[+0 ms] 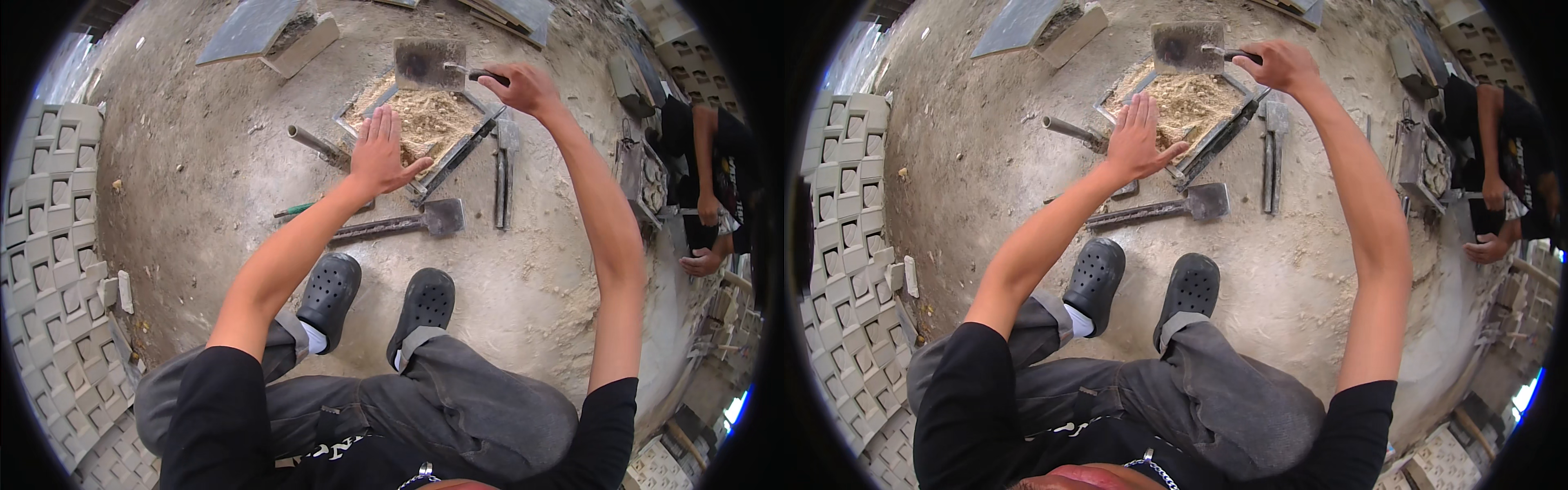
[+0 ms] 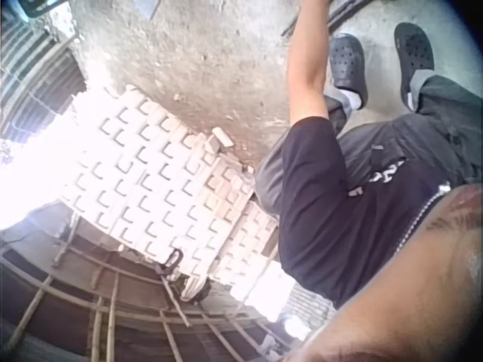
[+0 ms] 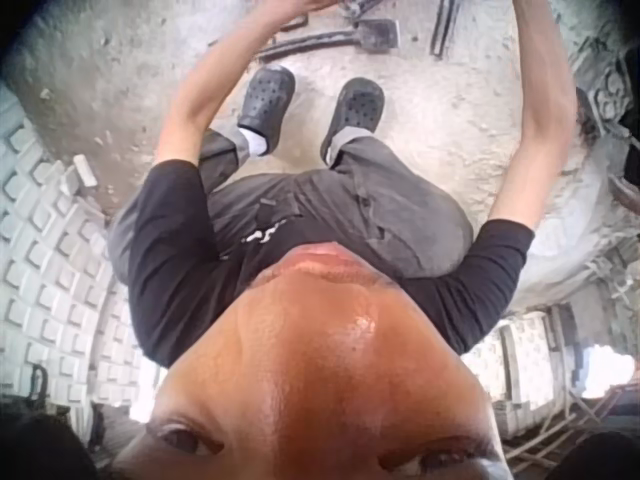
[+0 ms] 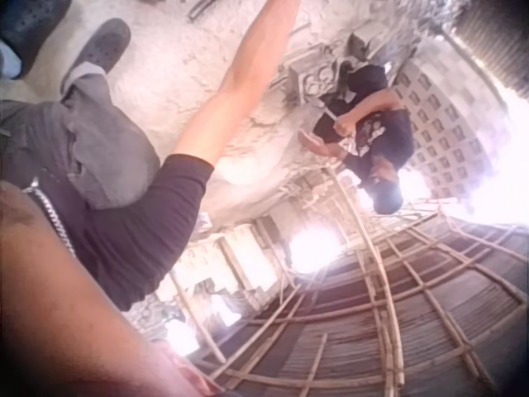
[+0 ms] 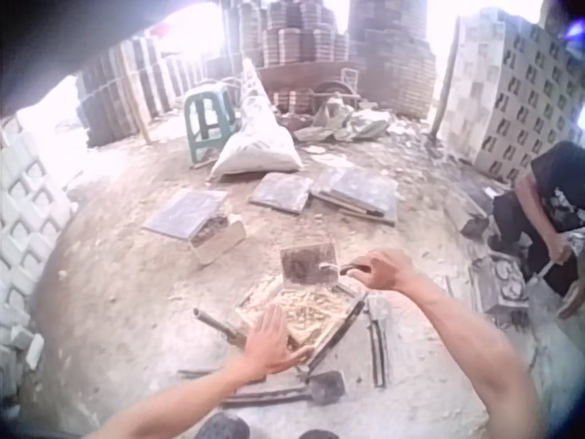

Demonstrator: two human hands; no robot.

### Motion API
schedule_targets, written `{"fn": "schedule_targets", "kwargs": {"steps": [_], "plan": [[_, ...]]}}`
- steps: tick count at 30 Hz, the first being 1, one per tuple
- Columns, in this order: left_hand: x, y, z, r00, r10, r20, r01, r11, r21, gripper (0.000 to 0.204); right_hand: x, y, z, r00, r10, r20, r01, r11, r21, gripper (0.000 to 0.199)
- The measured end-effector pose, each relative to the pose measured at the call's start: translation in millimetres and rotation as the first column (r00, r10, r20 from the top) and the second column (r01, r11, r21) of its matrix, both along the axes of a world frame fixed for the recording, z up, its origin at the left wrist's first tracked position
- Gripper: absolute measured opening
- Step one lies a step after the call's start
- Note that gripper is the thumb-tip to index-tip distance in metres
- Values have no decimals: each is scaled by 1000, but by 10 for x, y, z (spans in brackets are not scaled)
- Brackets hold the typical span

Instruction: The person prepares material in a square mold using a trowel and their hands, then levels the surface and removes the mold to create a brick on the ground.

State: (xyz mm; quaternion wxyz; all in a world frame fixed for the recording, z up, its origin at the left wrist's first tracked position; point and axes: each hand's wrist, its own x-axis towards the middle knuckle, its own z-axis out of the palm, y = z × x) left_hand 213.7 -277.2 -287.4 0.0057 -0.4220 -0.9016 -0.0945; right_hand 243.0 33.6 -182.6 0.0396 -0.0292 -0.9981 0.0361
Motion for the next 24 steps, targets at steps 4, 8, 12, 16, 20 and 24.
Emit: {"fn": "schedule_targets", "kwargs": {"steps": [4, 8, 12, 16, 20, 24], "plan": [[108, 120, 59, 998, -47, 50, 46, 999, 23, 115, 213, 112, 18, 990, 144, 2, -144, 989, 26, 39], [106, 311, 47, 998, 49, 46, -51, 998, 45, 117, 464, 203, 52, 982, 186, -32, -187, 982, -21, 34], [-31, 356, -58, 987, 163, 14, -163, 986, 39, 119, 649, 302, 4, 975, 151, -163, -162, 985, -56, 28], [55, 407, 36, 992, -44, 115, 54, 995, -84, 116, 901, 295, 23, 985, -104, -138, 87, 988, -124, 38], [146, 604, -14, 986, -163, 33, 161, 986, 43, 111, 1466, 274, -85, 862, -484, -152, 400, 833, -383, 40], [70, 650, 21, 960, -231, 157, 240, 970, -42, 108, 2473, -64, -254, 546, -826, 139, 655, 318, -686, 37]]}}
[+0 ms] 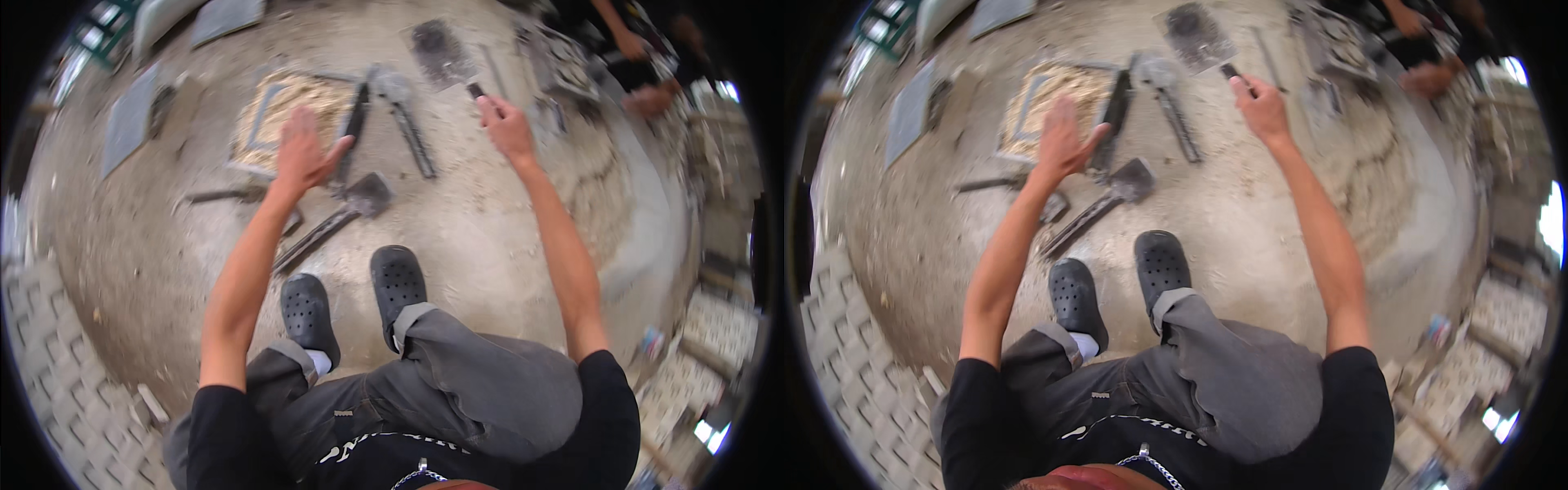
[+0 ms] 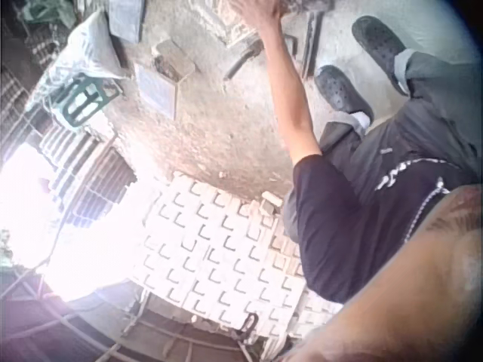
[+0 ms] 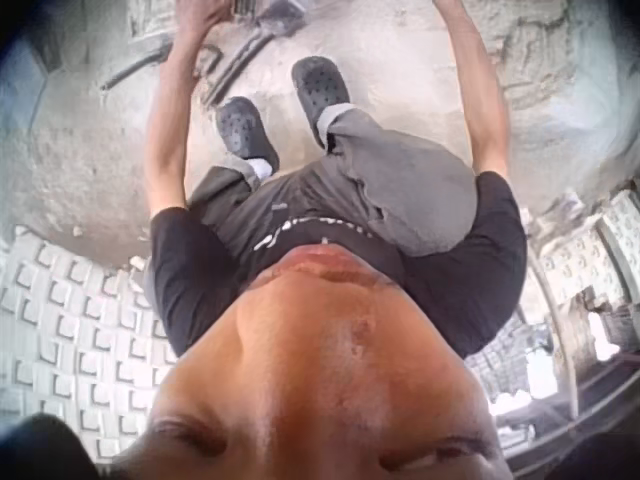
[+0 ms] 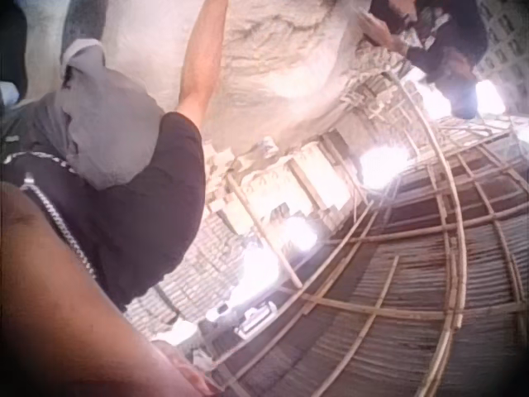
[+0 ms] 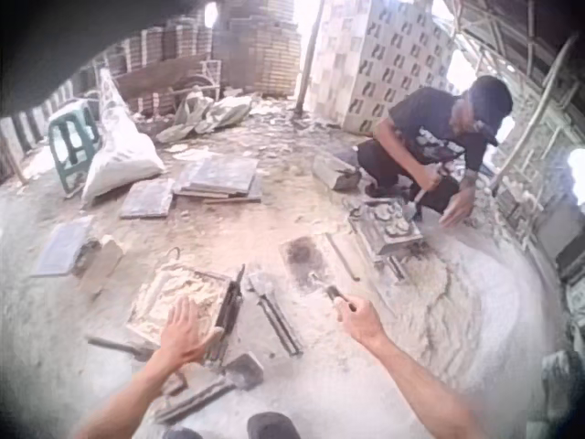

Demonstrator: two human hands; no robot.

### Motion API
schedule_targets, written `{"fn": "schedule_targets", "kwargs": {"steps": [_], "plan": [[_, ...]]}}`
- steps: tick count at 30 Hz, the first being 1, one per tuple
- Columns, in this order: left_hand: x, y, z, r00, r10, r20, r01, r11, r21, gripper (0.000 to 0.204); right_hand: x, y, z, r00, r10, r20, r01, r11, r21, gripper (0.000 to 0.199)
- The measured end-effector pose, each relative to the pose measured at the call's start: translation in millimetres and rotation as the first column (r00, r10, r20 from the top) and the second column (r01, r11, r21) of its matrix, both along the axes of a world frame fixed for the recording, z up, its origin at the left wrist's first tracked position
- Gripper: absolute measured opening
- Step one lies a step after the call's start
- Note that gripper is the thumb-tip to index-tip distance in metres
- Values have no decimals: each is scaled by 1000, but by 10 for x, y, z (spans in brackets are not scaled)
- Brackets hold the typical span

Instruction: The person prepares material in a square mold using a trowel and their hands, then levels the surface and removes the mold to create a brick on the ground.

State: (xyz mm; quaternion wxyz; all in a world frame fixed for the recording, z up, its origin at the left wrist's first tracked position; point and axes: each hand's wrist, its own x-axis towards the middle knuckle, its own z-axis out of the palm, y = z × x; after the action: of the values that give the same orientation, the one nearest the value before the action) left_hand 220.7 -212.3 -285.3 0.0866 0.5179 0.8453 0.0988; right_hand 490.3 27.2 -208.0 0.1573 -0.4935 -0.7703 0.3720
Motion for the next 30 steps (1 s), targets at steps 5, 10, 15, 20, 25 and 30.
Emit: {"fn": "schedule_targets", "kwargs": {"steps": [5, 10, 15, 20, 25, 30], "plan": [[-167, -114, -211, 990, -36, -136, 43, 998, 44, 102, 1511, -768, -172, 893, -447, 42, 416, 790, -451, 32], [-79, 177, -144, 993, -90, -73, 95, 993, 64, 99, 2705, -1392, -166, 659, -709, 249, 715, 490, -498, 28], [-15, 279, -141, 975, -166, -149, 169, 986, 2, 100, 3068, -1485, -180, 552, -795, 252, 735, 322, -597, 25], [-20, 315, -149, 974, -190, -124, 191, 982, -8, 99, 3103, -997, -367, 480, -856, 193, 701, 242, -671, 25], [16, 314, -87, 973, -197, -117, 200, 980, 20, 98, 2994, -596, -626, 383, -894, 232, 753, 156, -640, 24], [86, 314, -64, 965, -230, -124, 232, 973, -5, 98, 3058, -900, -806, 426, -883, 195, 824, 290, -487, 25]]}}
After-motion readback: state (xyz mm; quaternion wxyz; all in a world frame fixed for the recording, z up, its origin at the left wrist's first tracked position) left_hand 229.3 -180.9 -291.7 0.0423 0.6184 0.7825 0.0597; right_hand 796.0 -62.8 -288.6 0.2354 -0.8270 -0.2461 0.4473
